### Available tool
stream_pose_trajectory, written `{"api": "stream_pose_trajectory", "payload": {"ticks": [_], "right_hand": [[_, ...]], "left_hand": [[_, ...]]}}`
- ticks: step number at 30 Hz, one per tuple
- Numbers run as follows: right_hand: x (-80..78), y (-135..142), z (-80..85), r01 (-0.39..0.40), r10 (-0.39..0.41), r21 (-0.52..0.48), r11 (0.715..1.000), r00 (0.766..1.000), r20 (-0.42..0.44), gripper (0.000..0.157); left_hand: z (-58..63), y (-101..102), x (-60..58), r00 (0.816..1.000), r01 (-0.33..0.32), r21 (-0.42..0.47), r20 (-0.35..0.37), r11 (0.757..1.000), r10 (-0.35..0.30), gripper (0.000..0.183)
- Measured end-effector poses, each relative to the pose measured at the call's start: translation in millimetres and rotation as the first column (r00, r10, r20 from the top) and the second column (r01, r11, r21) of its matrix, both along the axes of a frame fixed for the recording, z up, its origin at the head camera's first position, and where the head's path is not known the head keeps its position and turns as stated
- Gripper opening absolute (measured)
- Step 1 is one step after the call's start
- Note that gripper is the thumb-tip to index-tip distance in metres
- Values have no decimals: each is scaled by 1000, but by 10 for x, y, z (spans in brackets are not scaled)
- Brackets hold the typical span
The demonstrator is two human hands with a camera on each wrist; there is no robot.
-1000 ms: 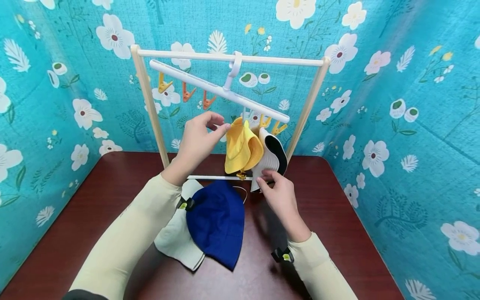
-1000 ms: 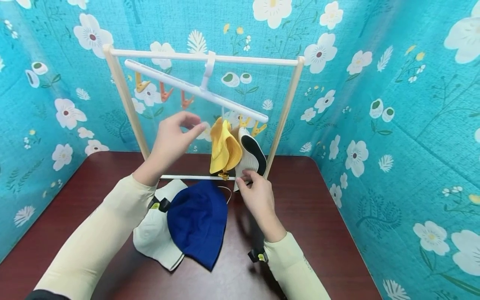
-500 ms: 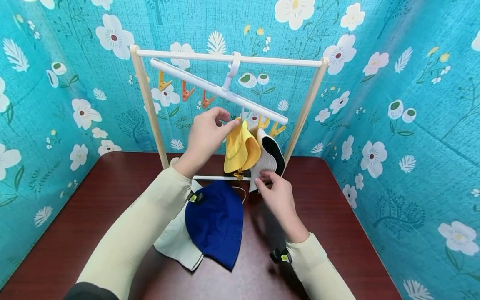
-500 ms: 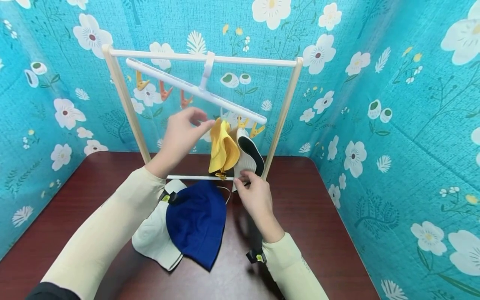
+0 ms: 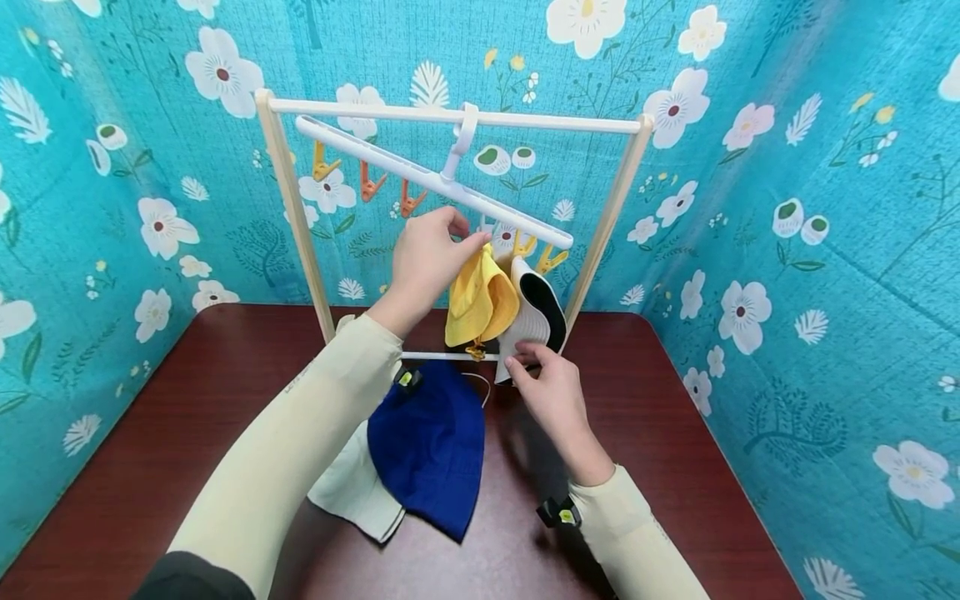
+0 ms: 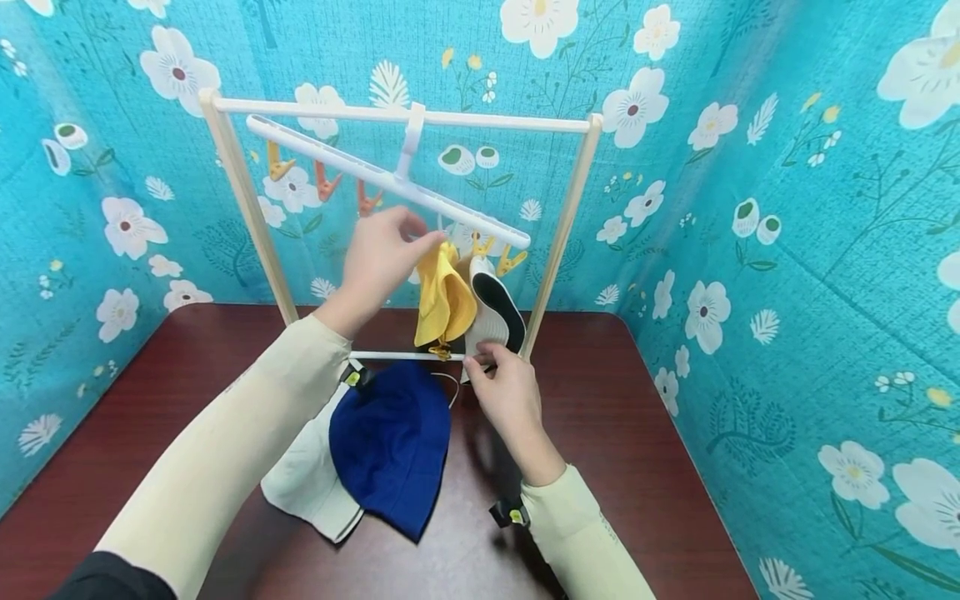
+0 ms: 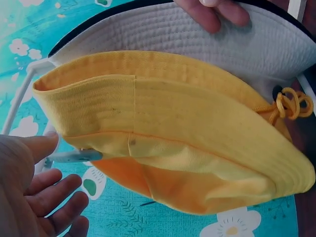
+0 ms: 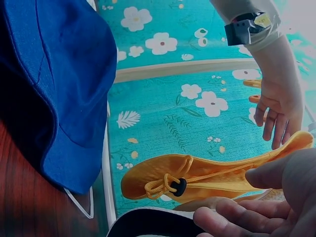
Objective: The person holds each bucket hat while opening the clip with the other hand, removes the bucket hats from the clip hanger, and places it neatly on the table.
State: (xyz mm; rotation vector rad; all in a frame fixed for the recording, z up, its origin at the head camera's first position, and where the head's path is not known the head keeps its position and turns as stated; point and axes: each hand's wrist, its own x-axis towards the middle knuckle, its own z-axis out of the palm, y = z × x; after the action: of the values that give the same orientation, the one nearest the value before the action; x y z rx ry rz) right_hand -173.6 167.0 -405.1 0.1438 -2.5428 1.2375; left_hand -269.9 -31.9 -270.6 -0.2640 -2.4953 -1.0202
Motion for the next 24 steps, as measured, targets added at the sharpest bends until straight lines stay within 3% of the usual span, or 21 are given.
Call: {"api": "stream_pose_trajectory", "payload": {"ticks": [24], "right_hand": [[15,-7,-5,4,-4,19,1000,1000,-16,28]], "left_hand": [[-2,310,-63,994,-107,105,34,989,104,38]]}}
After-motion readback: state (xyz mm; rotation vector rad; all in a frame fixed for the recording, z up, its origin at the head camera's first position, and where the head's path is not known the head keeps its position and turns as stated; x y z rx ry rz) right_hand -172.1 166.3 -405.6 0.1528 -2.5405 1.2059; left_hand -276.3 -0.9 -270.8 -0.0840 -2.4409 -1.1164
